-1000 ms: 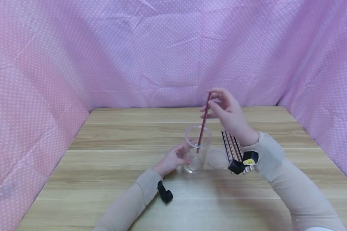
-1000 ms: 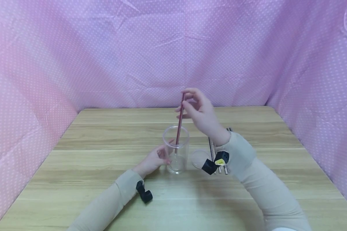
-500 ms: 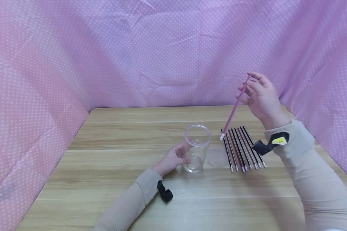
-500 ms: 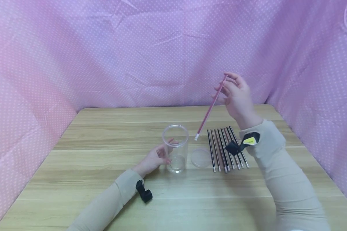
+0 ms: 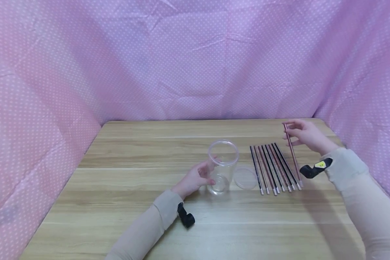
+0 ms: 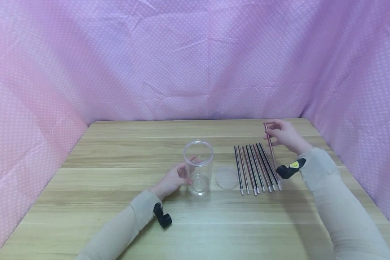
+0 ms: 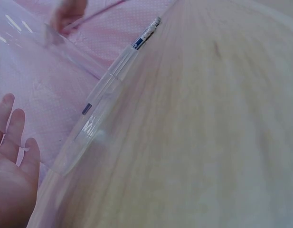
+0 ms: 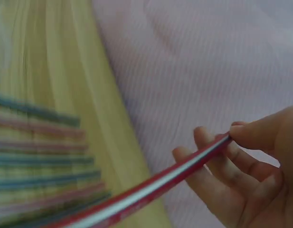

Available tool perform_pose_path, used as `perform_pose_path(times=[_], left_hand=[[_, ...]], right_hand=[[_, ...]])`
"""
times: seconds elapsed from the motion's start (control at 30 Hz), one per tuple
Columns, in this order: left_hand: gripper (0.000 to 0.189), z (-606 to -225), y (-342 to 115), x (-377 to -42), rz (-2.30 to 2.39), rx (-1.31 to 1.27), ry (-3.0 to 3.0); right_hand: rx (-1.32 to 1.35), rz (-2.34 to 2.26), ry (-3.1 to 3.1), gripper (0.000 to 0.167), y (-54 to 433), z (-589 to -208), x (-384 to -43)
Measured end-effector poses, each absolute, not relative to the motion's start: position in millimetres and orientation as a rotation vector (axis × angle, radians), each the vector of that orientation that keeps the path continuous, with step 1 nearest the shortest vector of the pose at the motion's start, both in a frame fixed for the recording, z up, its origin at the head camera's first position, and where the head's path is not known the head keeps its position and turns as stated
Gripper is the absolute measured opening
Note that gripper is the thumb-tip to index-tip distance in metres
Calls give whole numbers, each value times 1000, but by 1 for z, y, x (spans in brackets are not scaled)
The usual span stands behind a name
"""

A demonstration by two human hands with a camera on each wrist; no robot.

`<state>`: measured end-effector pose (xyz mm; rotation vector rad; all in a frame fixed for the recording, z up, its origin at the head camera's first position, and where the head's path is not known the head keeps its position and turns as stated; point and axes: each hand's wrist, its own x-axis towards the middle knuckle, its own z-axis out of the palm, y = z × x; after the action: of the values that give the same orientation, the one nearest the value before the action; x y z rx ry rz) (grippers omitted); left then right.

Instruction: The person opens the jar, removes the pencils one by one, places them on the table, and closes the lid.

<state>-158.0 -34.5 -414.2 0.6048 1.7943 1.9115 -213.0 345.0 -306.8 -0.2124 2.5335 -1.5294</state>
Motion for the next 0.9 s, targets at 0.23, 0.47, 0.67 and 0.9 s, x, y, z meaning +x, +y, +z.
perform_pose_path(times=[0.23, 0.47, 0.67, 0.9], left_hand=[[75, -414, -35, -160, 1898, 626, 1798], [76, -415, -35, -161, 1889, 616, 1789], [74, -415, -36, -161, 1895, 619, 1785], [74, -416, -39, -161, 1897, 620, 1783]], right_hand=[[-125, -1213, 2610, 45, 383, -348, -225], [-100, -1208, 2543, 44, 396, -377, -233], [-22, -1408, 2384, 48, 394, -392, -240], [-54, -1247, 2544, 43, 383, -395, -245]])
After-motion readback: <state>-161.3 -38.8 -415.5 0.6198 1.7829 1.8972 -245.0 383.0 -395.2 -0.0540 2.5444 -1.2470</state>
